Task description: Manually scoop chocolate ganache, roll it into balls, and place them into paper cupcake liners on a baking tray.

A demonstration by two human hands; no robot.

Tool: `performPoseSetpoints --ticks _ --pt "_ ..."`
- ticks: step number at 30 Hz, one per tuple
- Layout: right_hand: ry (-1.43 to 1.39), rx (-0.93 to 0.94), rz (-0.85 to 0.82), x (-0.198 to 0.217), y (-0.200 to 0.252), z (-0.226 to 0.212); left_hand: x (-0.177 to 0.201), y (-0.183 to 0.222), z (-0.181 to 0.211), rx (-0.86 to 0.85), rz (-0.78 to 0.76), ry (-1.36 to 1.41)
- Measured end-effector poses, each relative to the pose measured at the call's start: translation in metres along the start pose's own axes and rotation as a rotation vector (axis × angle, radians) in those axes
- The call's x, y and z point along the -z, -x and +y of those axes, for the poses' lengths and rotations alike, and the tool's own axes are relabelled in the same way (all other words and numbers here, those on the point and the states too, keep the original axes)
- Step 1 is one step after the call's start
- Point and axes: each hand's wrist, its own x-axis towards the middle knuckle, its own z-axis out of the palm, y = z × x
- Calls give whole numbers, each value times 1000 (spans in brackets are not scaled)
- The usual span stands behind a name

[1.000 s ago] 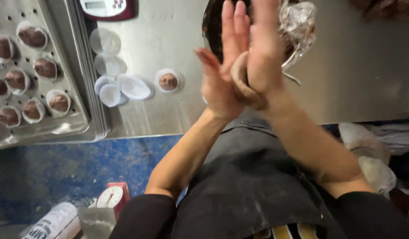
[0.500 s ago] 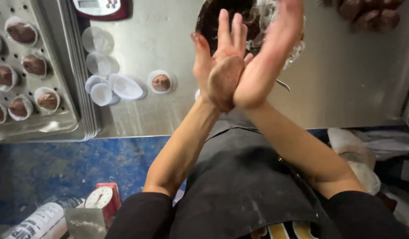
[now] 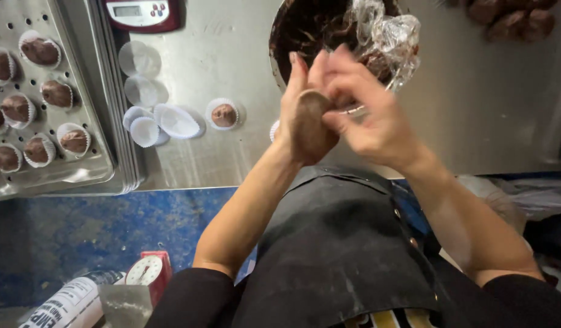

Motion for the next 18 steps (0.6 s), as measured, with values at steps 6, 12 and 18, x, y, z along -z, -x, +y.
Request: performPoseSetpoints --ticks 6,12,18 --pt "59 -93 -140 27 3 -16 28 2 35 -177 -404 -847" --pt "292 -85 137 34 13 0 8 24 36 228 42 -1211" --pt "400 -59 268 12 35 16 63 37 7 14 293 -303"
